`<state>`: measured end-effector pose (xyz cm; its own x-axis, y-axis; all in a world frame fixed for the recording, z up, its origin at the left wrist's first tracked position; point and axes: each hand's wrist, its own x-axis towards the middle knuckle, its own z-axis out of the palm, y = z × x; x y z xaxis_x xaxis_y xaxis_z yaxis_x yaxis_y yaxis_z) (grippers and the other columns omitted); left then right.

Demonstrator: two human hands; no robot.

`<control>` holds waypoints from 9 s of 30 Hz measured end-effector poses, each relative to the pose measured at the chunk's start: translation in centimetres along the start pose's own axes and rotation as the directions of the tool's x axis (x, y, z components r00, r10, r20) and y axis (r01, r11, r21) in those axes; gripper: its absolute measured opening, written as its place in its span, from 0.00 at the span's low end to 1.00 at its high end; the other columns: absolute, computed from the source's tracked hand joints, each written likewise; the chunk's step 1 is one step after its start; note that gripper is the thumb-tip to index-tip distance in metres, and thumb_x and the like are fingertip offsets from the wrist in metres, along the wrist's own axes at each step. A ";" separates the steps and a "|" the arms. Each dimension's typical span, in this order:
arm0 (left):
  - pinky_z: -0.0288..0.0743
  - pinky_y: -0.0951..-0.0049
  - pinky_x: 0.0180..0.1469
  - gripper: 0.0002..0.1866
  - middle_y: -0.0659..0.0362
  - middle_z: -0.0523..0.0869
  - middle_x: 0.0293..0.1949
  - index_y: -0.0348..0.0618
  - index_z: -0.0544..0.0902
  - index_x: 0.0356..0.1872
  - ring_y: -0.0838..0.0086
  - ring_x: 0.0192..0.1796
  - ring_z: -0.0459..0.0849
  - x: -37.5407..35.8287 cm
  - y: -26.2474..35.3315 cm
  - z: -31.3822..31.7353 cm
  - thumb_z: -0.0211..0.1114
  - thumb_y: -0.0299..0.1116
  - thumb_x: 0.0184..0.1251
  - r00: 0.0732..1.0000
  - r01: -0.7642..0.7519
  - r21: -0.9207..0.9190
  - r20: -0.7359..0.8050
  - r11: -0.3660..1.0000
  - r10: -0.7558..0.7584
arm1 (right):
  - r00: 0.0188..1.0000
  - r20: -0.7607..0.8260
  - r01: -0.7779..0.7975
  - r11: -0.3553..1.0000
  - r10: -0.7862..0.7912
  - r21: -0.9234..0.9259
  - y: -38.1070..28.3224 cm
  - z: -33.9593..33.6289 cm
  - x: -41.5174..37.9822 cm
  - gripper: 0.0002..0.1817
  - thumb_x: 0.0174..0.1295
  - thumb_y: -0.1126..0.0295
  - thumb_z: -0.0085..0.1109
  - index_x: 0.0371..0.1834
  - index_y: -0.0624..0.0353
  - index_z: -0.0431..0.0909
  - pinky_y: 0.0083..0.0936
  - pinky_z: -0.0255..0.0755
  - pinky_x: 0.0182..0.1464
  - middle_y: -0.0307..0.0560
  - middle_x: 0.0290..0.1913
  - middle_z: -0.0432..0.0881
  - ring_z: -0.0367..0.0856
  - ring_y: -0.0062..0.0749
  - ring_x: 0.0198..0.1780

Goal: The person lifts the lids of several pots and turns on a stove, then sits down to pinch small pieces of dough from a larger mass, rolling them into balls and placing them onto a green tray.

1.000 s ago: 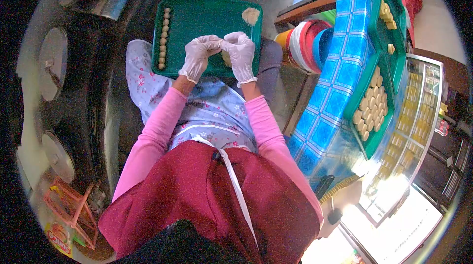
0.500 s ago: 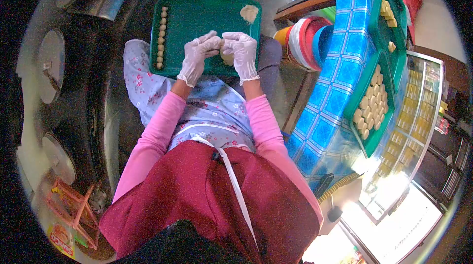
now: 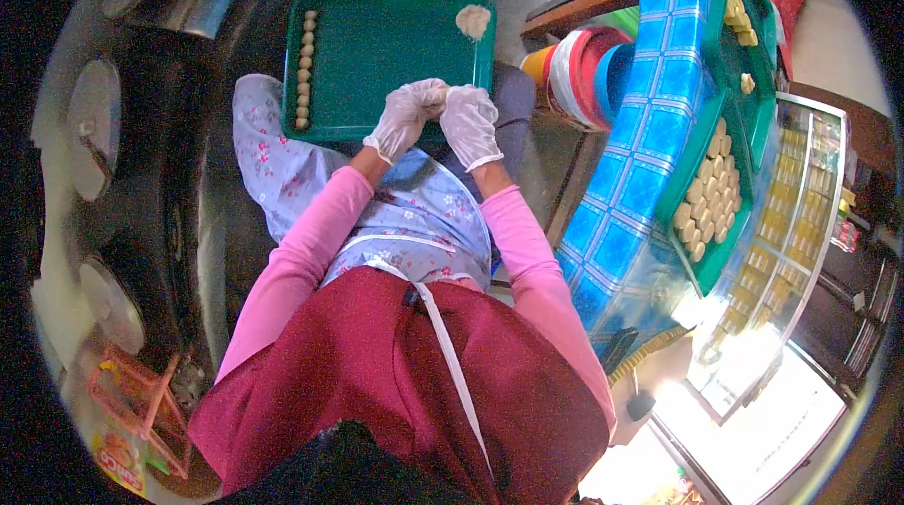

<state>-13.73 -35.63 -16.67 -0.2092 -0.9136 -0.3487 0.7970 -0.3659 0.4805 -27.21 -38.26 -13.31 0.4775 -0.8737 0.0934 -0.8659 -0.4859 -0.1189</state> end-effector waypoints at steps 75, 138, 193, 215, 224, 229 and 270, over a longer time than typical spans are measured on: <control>0.66 0.55 0.69 0.20 0.38 0.74 0.62 0.32 0.74 0.60 0.51 0.65 0.74 -14.3 18.4 -9.3 0.56 0.34 0.73 0.717 -0.697 -0.384 -0.339 0.606 0.610 | 0.827 0.528 -0.461 0.302 -0.196 0.834 -15.8 3.8 9.1 0.08 0.51 0.76 0.63 0.35 0.63 0.86 0.23 0.74 0.28 0.43 0.27 0.85 0.80 0.25 0.24; 0.79 0.64 0.62 0.12 0.46 0.81 0.49 0.28 0.73 0.51 0.58 0.54 0.82 -2.7 5.1 4.5 0.56 0.17 0.69 0.924 -0.158 -0.309 -0.380 0.938 0.031 | 0.940 -0.240 0.163 0.938 -0.242 -0.306 4.9 -0.8 11.8 0.05 0.56 0.73 0.54 0.31 0.61 0.78 0.32 0.78 0.34 0.52 0.31 0.78 0.79 0.41 0.31; 0.81 0.73 0.41 0.11 0.54 0.86 0.40 0.33 0.80 0.44 0.71 0.36 0.85 0.6 -0.5 0.3 0.68 0.25 0.62 0.957 -0.051 0.217 -0.268 0.975 0.110 | 0.783 0.621 -0.601 -0.280 -0.019 0.749 2.9 -7.7 0.7 0.08 0.54 0.72 0.69 0.34 0.65 0.85 0.15 0.69 0.25 0.41 0.28 0.84 0.78 0.20 0.24; 0.83 0.73 0.48 0.13 0.49 0.87 0.43 0.27 0.82 0.47 0.68 0.45 0.87 -2.8 5.0 2.4 0.67 0.21 0.61 0.987 -0.066 0.380 -0.112 0.923 0.116 | 0.971 0.183 -0.218 0.246 0.156 0.945 1.2 -4.6 1.7 0.08 0.53 0.74 0.68 0.35 0.65 0.85 0.21 0.78 0.37 0.45 0.35 0.86 0.84 0.27 0.36; 0.82 0.70 0.53 0.22 0.46 0.83 0.52 0.25 0.71 0.59 0.64 0.49 0.86 -2.8 2.7 3.8 0.62 0.21 0.65 0.890 -0.199 0.148 -0.388 0.969 0.242 | 0.873 0.071 -0.210 0.240 0.483 0.948 -2.6 -2.8 1.3 0.08 0.50 0.79 0.69 0.35 0.62 0.86 0.21 0.76 0.40 0.42 0.35 0.86 0.84 0.24 0.36; 0.77 0.73 0.56 0.32 0.48 0.79 0.59 0.25 0.61 0.69 0.70 0.52 0.83 -4.4 1.4 5.9 0.63 0.25 0.67 0.843 -0.385 0.196 -0.323 0.902 0.430 | 0.865 0.006 -0.129 0.211 0.501 0.969 -3.3 -2.5 1.8 0.07 0.53 0.76 0.66 0.35 0.63 0.87 0.22 0.76 0.40 0.43 0.36 0.87 0.84 0.24 0.37; 0.73 0.67 0.62 0.16 0.50 0.83 0.55 0.30 0.77 0.56 0.66 0.58 0.80 -15.4 16.1 -3.2 0.60 0.25 0.69 0.115 -0.606 0.631 -0.533 0.484 0.838 | 0.952 0.303 -0.250 0.485 -0.032 0.838 -18.0 5.3 5.6 0.06 0.54 0.71 0.61 0.28 0.60 0.87 0.33 0.77 0.34 0.51 0.27 0.86 0.85 0.35 0.29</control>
<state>4.15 -26.91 -6.10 0.9461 -0.3170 -0.0658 0.1548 0.2646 0.9519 -8.20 -34.54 -15.88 0.5280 -0.8237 -0.2068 -0.4147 -0.0376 -0.9092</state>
